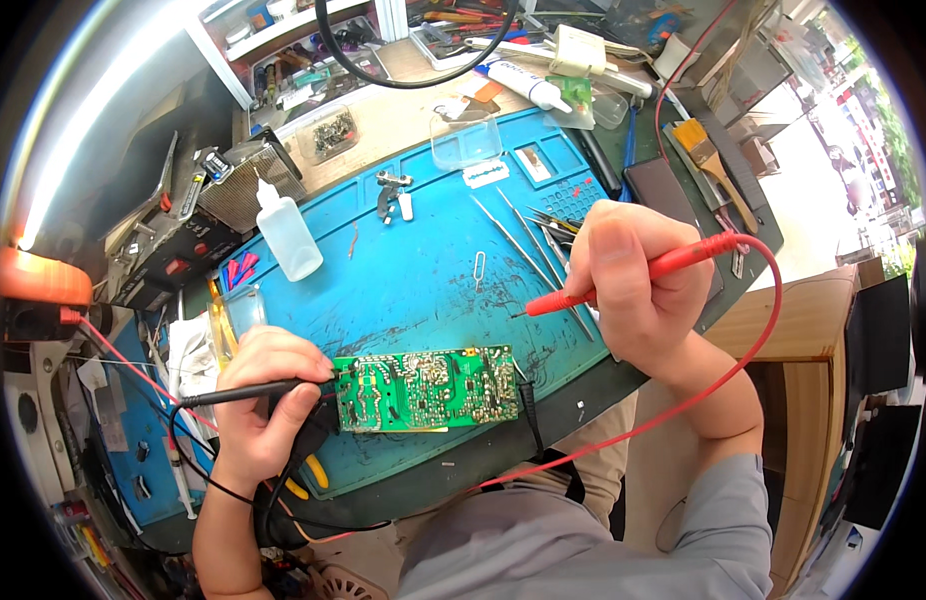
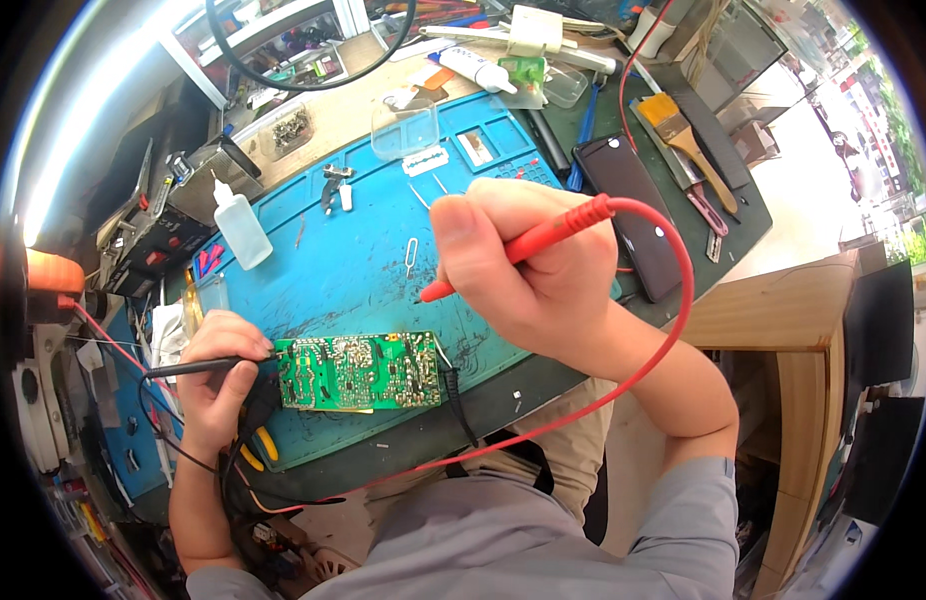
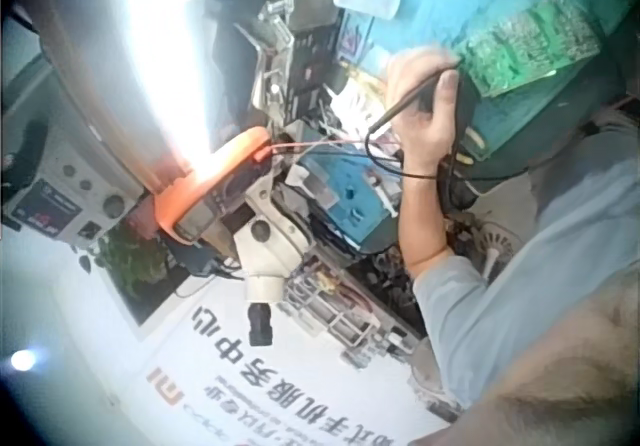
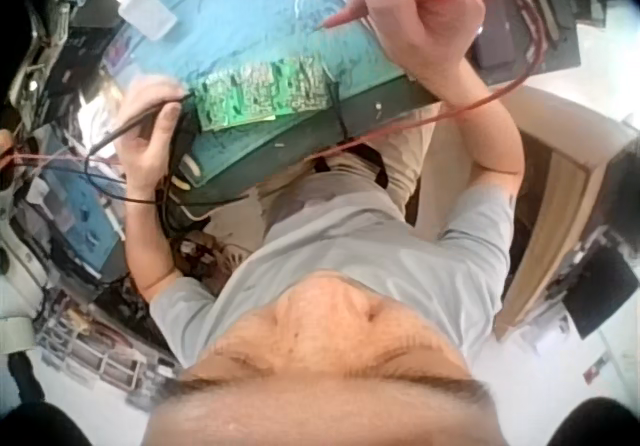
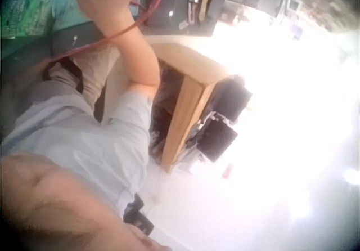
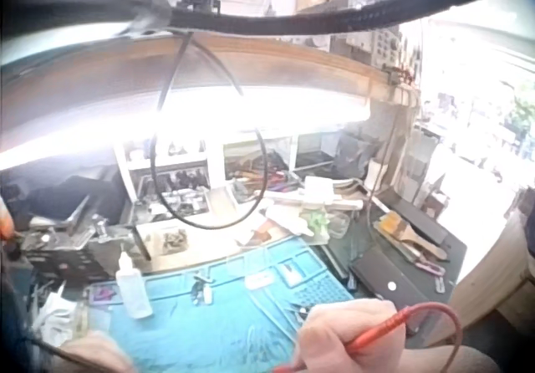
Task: The person uses a multimeter to test various points on a green circuit board. They hold the board with one hand and probe different components with the red and black leads of the multimeter. The person systematically moves the probes across the board's surface, checking for continuity or voltage at different locations.
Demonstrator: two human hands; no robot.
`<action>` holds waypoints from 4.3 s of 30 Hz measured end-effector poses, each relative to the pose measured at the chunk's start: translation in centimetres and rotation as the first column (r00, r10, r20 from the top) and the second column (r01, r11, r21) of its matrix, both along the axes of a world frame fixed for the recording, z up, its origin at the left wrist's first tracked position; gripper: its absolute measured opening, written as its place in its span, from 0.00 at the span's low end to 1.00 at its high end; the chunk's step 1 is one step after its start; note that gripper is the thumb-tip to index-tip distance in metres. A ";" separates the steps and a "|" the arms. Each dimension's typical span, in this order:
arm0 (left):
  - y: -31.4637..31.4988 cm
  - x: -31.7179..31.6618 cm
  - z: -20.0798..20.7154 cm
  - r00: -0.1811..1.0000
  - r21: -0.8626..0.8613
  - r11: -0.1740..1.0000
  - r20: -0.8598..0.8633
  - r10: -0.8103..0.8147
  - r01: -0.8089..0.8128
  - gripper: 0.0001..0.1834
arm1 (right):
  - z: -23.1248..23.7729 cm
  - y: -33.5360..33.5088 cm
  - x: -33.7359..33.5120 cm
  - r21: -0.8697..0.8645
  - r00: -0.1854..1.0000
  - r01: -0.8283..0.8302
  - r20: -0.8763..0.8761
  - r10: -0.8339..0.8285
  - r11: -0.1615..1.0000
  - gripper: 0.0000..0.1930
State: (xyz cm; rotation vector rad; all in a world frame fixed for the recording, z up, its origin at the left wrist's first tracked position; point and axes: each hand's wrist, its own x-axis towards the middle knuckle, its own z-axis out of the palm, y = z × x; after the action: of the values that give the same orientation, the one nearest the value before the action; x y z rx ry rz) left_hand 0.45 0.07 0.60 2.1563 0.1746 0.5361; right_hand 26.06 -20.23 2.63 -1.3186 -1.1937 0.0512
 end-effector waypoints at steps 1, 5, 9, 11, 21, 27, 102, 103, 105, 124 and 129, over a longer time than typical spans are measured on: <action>0.0 0.0 0.0 1.000 0.001 1.000 -0.007 0.000 0.000 0.08 | -0.1 0.1 0.3 -0.015 1.000 -0.023 -0.006 0.023 1.000 0.20; 0.1 0.1 0.1 1.000 0.014 1.000 -0.028 0.010 -0.009 0.08 | -1.5 0.2 0.7 -0.063 0.994 -0.109 0.005 0.109 0.992 0.13; 0.0 0.1 0.4 0.998 0.025 0.999 -0.050 0.033 -0.032 0.08 | -1.6 0.4 0.9 -0.075 0.961 -0.238 0.124 0.246 0.968 0.13; 0.0 0.2 0.4 0.998 0.020 0.999 -0.062 0.035 -0.034 0.09 | -2.1 0.4 1.0 -0.080 0.963 -0.231 0.123 0.239 0.970 0.14; 0.0 0.2 0.5 0.994 0.008 0.999 -0.096 0.051 -0.051 0.12 | -3.2 0.8 1.2 -0.090 0.973 -0.229 -0.005 0.229 0.969 0.14; -0.1 0.2 0.4 0.994 -0.004 0.998 -0.096 0.059 -0.059 0.12 | -3.1 1.0 1.0 -0.121 0.969 -0.210 -0.157 0.190 0.970 0.14; 0.0 0.2 0.2 0.998 0.023 0.999 -0.050 0.037 -0.036 0.12 | -3.4 1.1 1.7 -0.160 0.942 -0.333 -0.001 0.337 0.929 0.17; 0.0 0.2 0.2 0.998 0.022 0.999 -0.051 0.040 -0.038 0.12 | -3.3 1.0 1.8 -0.178 0.935 -0.348 0.001 0.353 0.921 0.18; 0.0 0.2 0.2 0.998 0.017 0.999 -0.045 0.040 -0.039 0.12 | -3.2 1.0 1.8 -0.193 0.929 -0.363 -0.003 0.369 0.912 0.18; -0.1 0.2 0.2 0.998 0.006 0.999 -0.049 0.043 -0.043 0.12 | -3.3 1.0 1.7 -0.187 0.931 -0.359 -0.001 0.365 0.914 0.19; -0.1 0.2 0.2 0.998 0.007 0.999 -0.048 0.042 -0.041 0.12 | -3.1 1.0 1.7 -0.195 0.933 -0.354 -0.011 0.358 0.915 0.19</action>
State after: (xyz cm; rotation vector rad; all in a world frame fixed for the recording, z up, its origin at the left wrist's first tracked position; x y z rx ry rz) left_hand 0.61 -0.01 0.75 2.1771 0.2448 0.5095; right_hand 27.72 -19.23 -0.48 -1.2545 -1.4682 0.4262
